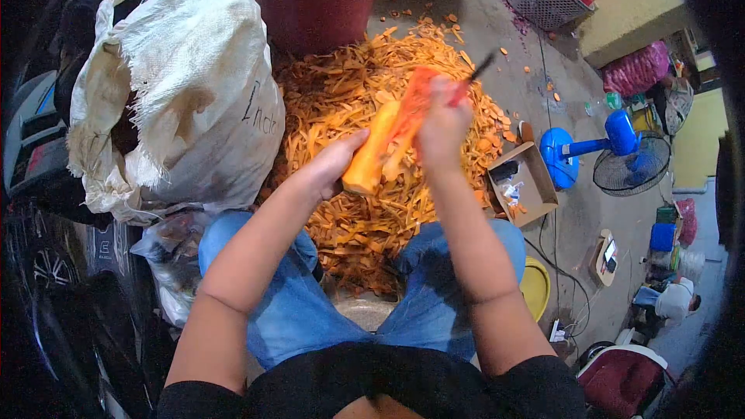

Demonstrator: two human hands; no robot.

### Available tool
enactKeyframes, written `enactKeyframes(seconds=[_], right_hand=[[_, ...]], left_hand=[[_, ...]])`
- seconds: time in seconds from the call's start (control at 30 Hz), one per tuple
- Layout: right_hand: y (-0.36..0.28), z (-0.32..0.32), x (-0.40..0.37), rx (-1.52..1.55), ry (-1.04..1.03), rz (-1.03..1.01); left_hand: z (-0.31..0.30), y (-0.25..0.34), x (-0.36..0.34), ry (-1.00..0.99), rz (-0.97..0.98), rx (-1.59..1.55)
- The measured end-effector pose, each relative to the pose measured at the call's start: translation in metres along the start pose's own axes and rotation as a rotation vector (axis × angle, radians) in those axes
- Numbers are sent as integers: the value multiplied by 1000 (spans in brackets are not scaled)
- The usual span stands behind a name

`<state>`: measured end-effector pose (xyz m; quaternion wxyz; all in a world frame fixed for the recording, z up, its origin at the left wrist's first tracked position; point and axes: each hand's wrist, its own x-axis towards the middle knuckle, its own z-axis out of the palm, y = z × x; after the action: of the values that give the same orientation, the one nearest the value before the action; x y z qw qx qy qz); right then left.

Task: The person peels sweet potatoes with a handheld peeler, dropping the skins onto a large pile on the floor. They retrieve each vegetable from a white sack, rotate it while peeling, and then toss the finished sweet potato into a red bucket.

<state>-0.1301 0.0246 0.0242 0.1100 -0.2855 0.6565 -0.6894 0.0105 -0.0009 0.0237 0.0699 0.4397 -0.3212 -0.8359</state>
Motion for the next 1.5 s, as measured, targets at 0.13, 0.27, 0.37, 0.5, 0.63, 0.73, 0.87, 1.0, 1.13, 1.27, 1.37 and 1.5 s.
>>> enactKeyframes(seconds=[0.13, 0.27, 0.37, 0.5, 0.63, 0.73, 0.87, 1.0, 1.13, 1.27, 1.37, 1.5], right_hand=[[-14, 10, -29, -216, -124, -70], [11, -9, 25, -219, 150, -137], [9, -31, 52, -294, 336, -106], [1, -55, 66, -222, 236, -82], [-13, -51, 38, -321, -445, 201], [-14, -46, 3, -841, -826, -95], [-29, -34, -17, -869, -796, -18], [-18, -29, -20, -900, -807, -3], [-6, -28, -14, -820, -830, -12], [17, -26, -11, -773, -849, -32], [49, -27, -5, -681, -828, 119], [48, -31, 0, -909, -716, 409]], left_hand=[[-1, -6, 1, -58, 79, 9], [-3, -7, -8, -203, 105, 172], [-3, -5, -12, -294, 94, 266], [-5, 2, -20, -214, 366, 652], [-13, 9, -10, 89, 607, 981], [-17, 13, -6, 264, 645, 1031], [-15, 14, -3, 460, 676, 1182], [-9, 17, -8, 536, 773, 1315], [-9, 16, -12, 484, 844, 1369], [-13, 18, -14, 440, 862, 1386], [-9, 19, -24, 327, 977, 1277], [-7, 20, -24, 242, 992, 1016]])
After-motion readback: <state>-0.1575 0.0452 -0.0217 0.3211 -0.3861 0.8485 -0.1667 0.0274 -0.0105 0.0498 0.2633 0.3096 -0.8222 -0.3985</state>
